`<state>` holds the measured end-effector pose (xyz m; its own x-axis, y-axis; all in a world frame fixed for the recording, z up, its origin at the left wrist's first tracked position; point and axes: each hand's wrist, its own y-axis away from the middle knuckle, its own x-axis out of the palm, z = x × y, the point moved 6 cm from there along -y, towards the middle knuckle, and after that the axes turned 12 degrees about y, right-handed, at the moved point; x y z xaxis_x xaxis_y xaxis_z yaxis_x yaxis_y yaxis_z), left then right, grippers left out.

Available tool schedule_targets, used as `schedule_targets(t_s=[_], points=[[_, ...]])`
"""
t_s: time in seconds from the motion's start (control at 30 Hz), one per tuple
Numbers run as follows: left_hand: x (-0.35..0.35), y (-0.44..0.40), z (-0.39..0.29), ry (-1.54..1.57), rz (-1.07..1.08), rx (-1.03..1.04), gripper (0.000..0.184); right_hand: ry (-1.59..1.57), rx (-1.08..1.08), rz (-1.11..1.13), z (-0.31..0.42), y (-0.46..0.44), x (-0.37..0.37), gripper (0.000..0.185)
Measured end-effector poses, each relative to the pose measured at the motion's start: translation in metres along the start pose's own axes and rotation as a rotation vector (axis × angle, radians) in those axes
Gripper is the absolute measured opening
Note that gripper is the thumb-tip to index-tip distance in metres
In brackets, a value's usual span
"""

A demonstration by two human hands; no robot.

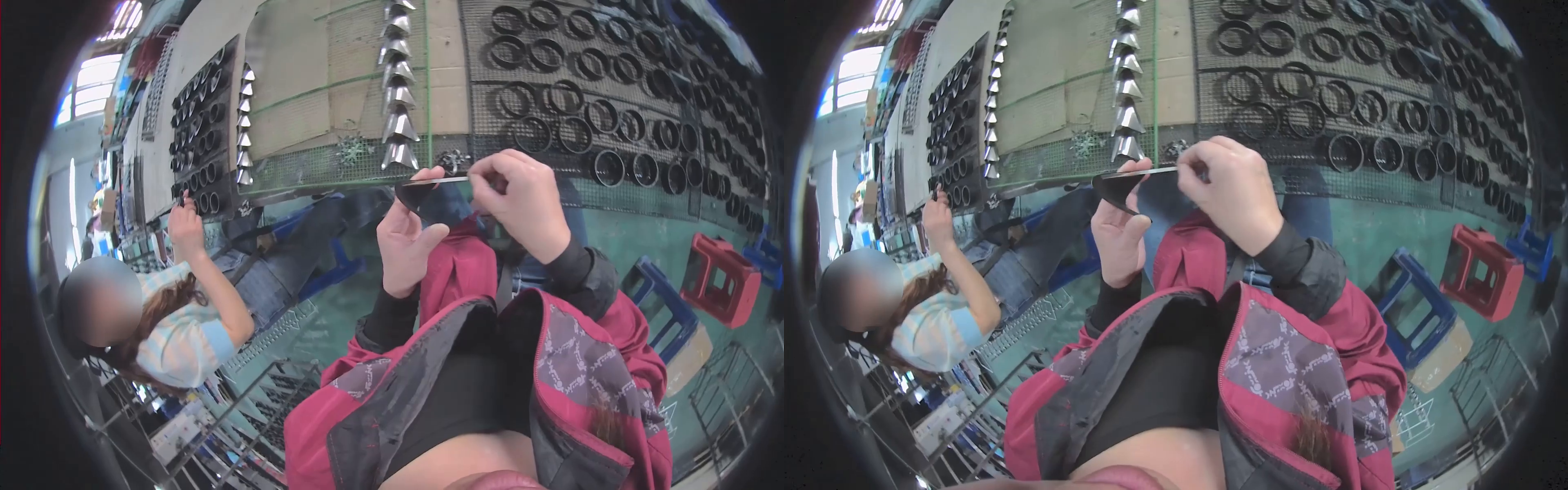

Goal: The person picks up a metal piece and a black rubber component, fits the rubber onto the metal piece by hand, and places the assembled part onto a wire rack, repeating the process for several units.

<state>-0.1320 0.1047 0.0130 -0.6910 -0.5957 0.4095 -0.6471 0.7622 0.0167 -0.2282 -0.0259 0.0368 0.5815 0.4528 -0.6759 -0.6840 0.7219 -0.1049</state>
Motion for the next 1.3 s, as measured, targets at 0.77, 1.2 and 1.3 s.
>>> schedule_targets(t_s=[0.77,1.2,1.3], points=[[-0.032,0.010,-0.028,0.508,-0.010,-0.044,0.051,0.760,-0.580,0.002,-0.017,-0.008,0.103,0.022],[-0.001,0.028,-0.036,0.743,0.119,0.009,0.030,0.432,-0.216,0.235,-0.001,-0.022,0.065,0.018],[0.000,0.031,-0.044,0.727,0.170,0.045,0.045,0.399,-0.232,0.205,0.006,-0.023,0.059,0.021]])
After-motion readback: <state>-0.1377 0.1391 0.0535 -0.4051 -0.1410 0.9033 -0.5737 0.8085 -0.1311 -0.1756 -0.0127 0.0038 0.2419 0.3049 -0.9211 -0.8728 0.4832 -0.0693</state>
